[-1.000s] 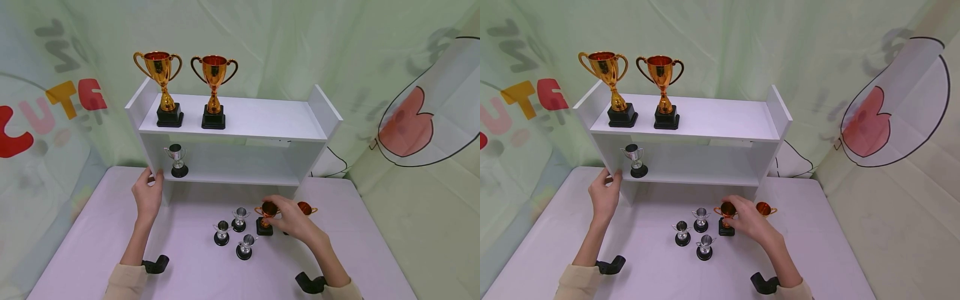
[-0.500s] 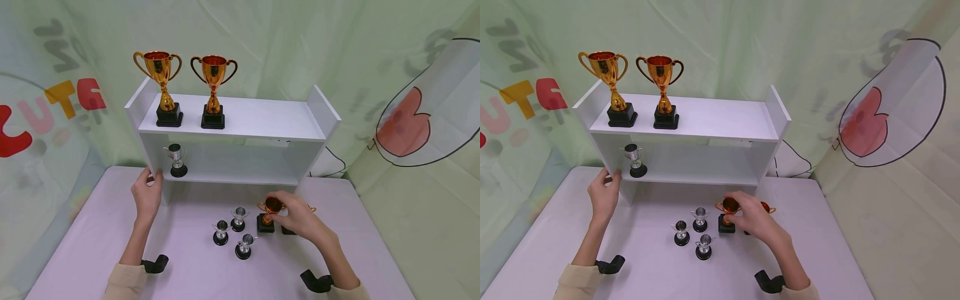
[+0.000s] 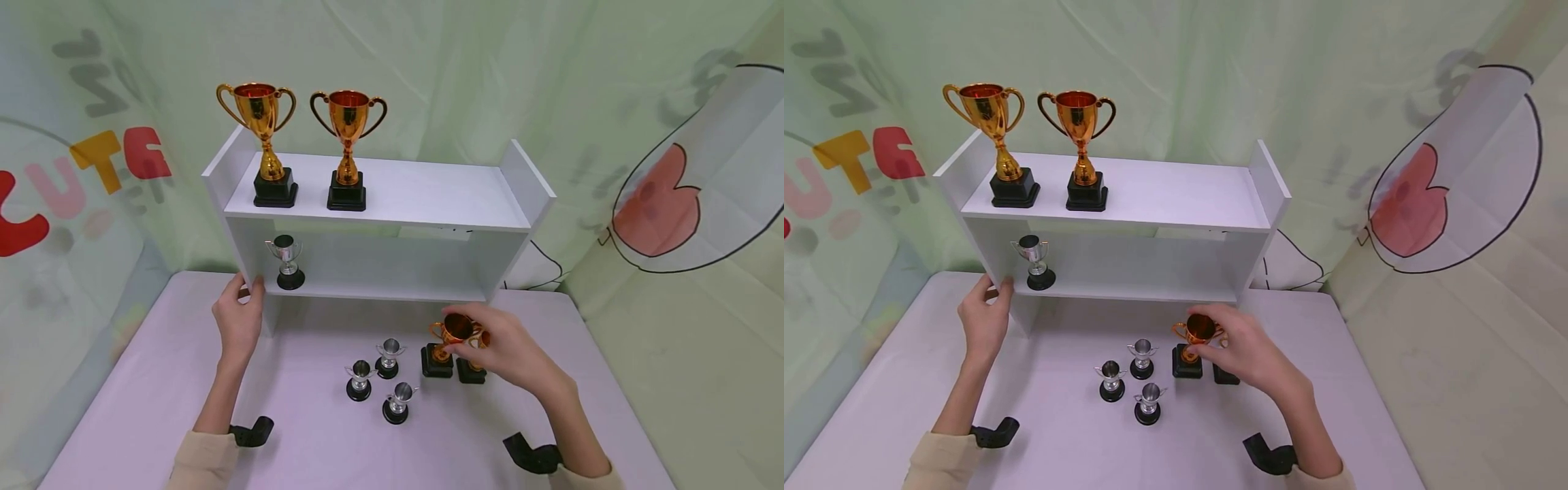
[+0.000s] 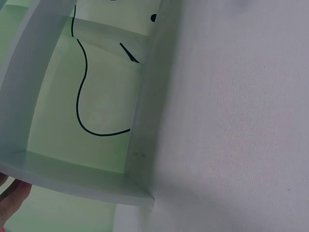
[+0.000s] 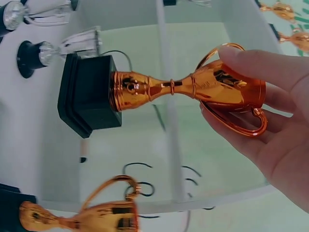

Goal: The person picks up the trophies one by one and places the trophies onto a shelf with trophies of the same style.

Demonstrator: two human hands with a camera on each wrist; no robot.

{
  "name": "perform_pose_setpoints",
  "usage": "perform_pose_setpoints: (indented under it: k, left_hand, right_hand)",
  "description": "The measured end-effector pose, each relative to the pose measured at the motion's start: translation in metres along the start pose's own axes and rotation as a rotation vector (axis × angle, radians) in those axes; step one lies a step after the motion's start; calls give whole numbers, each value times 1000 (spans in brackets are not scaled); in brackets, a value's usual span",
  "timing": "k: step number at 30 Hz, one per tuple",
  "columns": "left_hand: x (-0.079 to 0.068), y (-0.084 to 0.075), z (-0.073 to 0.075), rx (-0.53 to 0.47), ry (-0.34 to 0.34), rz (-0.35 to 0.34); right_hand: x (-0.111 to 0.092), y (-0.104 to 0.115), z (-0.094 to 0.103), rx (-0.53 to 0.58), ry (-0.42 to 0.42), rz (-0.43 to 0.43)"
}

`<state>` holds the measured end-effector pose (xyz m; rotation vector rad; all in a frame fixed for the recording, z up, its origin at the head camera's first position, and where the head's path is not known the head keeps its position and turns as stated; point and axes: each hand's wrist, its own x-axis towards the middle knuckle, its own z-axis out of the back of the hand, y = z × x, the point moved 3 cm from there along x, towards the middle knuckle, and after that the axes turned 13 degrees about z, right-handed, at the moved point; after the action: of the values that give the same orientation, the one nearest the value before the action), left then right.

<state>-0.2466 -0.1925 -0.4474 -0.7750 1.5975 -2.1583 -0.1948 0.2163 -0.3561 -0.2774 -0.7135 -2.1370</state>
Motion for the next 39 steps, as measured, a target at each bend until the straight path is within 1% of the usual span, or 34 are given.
perform_pose_setpoints:
  k: [9,12,19,21,24,27,34,39]
  left_hand:
    - [0,-1,0,15,-13,16]
    - [0,0,0,11,-11,12]
    - [0,0,0,-14,-7,-3]
    - [0,0,0,-16,-10,-8]
    - [0,-1,0,-13,-16,-11]
    - [0,-1,0,-7,-22,-11]
    - [0,-1,0,-2,-27,-14]
    - [1,-1,0,-15,-20,-16]
  right_hand:
    - [7,16,25,4,-26,57]
    - [11,22,34,0,-33,103]
    - [29,37,57,-9,-39,254]
    - [34,42,63,-6,-38,278]
    - [41,47,72,-9,-28,293]
    - [48,52,81,-6,-9,287]
    - [67,61,98,49,18,293]
    - [83,70,109,55,39,306]
